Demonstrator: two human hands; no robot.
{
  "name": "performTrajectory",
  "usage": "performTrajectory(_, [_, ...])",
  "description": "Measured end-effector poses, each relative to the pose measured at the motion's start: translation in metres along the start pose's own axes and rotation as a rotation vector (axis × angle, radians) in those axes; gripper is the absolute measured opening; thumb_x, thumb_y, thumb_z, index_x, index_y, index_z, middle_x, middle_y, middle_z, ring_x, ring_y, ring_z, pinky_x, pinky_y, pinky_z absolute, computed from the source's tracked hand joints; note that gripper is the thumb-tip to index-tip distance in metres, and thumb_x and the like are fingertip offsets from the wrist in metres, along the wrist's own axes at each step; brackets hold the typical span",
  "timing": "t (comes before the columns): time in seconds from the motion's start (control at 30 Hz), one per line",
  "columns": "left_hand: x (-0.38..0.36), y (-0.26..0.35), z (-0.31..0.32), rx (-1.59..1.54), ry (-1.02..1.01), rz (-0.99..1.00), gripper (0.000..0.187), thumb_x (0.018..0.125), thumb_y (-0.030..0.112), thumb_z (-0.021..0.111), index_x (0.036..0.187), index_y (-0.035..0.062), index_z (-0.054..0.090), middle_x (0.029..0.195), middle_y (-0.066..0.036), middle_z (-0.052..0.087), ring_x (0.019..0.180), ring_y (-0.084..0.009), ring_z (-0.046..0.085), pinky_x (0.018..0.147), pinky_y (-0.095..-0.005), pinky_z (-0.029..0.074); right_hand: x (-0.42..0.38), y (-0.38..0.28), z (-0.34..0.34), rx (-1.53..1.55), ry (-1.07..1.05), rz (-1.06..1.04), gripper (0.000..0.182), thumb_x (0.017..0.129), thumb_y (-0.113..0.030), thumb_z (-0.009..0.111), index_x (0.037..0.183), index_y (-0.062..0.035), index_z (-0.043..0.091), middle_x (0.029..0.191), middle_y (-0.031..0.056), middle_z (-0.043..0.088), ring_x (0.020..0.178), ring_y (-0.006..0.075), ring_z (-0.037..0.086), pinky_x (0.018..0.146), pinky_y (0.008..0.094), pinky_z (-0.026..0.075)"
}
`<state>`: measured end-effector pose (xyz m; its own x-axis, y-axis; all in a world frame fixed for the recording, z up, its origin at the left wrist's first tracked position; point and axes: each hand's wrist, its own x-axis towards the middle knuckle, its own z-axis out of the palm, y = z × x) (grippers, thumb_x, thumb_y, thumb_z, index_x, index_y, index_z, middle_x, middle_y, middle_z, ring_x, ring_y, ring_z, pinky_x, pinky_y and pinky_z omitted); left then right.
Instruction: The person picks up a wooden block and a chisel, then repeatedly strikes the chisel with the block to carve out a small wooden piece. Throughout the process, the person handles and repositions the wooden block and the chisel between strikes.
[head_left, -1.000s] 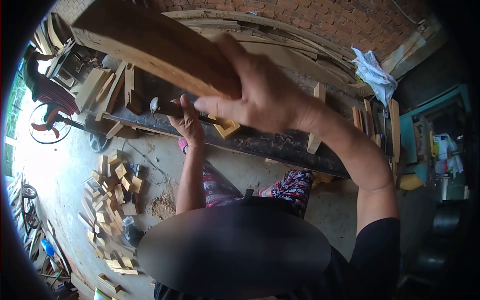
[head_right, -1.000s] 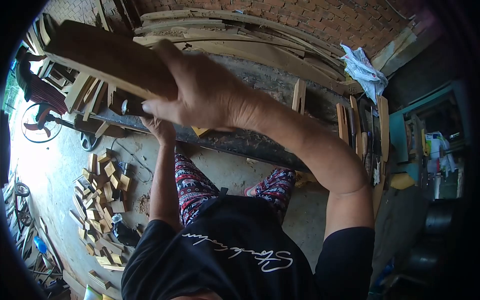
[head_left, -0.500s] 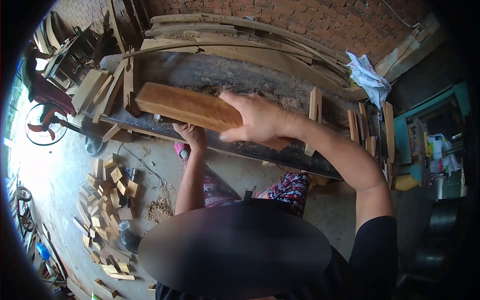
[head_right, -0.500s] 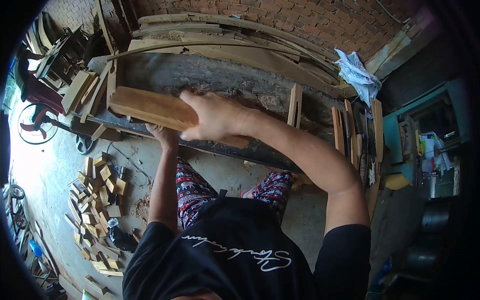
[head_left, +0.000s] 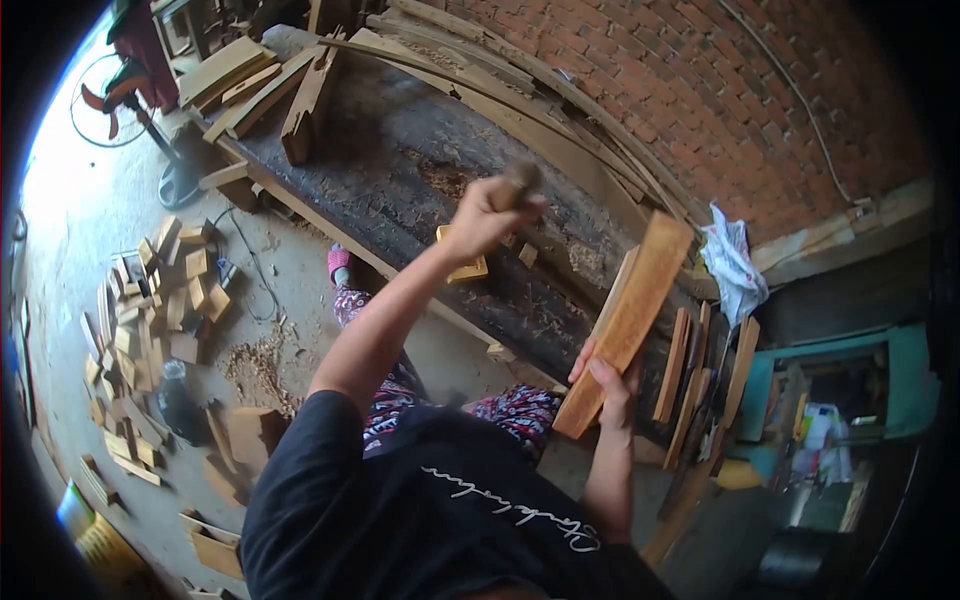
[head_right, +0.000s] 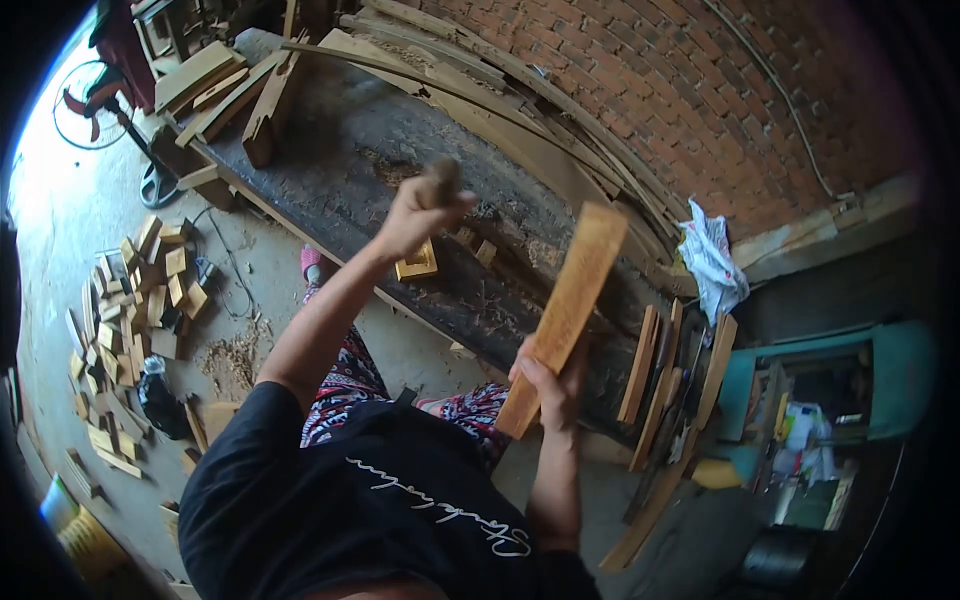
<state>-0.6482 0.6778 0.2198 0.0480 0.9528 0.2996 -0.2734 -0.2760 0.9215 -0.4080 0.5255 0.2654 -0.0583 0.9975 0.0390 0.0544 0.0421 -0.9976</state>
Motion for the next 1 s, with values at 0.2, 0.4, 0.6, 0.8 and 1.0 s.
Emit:
performTrajectory(0.2, [-0.023, -0.012, 0.057, 0.571, -0.131, 0.242, 0.023, 0.069, 0.016, 0.071, 0.086, 0.0064, 0.058, 0.076, -0.015, 0.065, 0.077, -0.0374, 0.065, 0.066, -0.0444, 0.051, -0.036, 0.050, -0.047, 0.121, 0.097, -0.018, 0.048, 0.083, -0.019, 0.058, 0.121, 0.0008, 0.037, 0.080, 0.0142, 0.056, 0.063, 0.0204, 0.058, 0.060, 0.0311, 0.051])
performTrajectory(0.4, [-0.035, -0.043, 0.064, 0.687, -0.031, 0.377, 0.028, 0.066, 0.020, 0.075, 0.086, 0.0092, 0.058, 0.074, -0.012, 0.062, 0.078, -0.0368, 0.063, 0.064, -0.0468, 0.049, -0.043, 0.034, -0.046, 0.069, 0.183, -0.106, 0.053, 0.082, -0.023, 0.057, 0.123, 0.0021, 0.035, 0.079, 0.0156, 0.055, 0.063, 0.0211, 0.058, 0.060, 0.0311, 0.050])
performTrajectory(0.6, [-0.041, -0.040, 0.070, 0.661, 0.082, 0.474, 0.025, 0.070, 0.012, 0.079, 0.075, 0.0070, 0.055, 0.072, -0.010, 0.065, 0.069, -0.0312, 0.066, 0.057, -0.0392, 0.049, -0.031, 0.008, -0.028, 0.173, 0.420, -0.425, 0.048, 0.081, -0.036, 0.059, 0.106, 0.0019, 0.046, 0.090, 0.0147, 0.052, 0.071, 0.0221, 0.058, 0.062, 0.0328, 0.050])
performTrajectory(0.8, [-0.045, -0.047, 0.076, 0.698, 0.137, 0.548, 0.025, 0.074, 0.015, 0.079, 0.071, 0.0073, 0.056, 0.064, -0.009, 0.058, 0.062, -0.0303, 0.062, 0.053, -0.0397, 0.046, -0.018, 0.067, -0.012, -0.439, 0.074, -0.255, 0.055, 0.078, -0.022, 0.073, 0.119, 0.0014, 0.044, 0.108, 0.0145, 0.052, 0.098, 0.0242, 0.053, 0.091, 0.0370, 0.042])
performTrajectory(1.0, [-0.047, -0.047, 0.069, 0.700, 0.115, 0.554, 0.027, 0.076, 0.019, 0.080, 0.069, 0.0074, 0.057, 0.061, -0.009, 0.056, 0.056, -0.0295, 0.060, 0.049, -0.0393, 0.044, -0.010, 0.010, -0.010, -0.097, 0.251, -0.533, 0.046, 0.084, -0.038, 0.057, 0.104, 0.0018, 0.045, 0.075, 0.0105, 0.056, 0.070, 0.0200, 0.057, 0.073, 0.0309, 0.047])
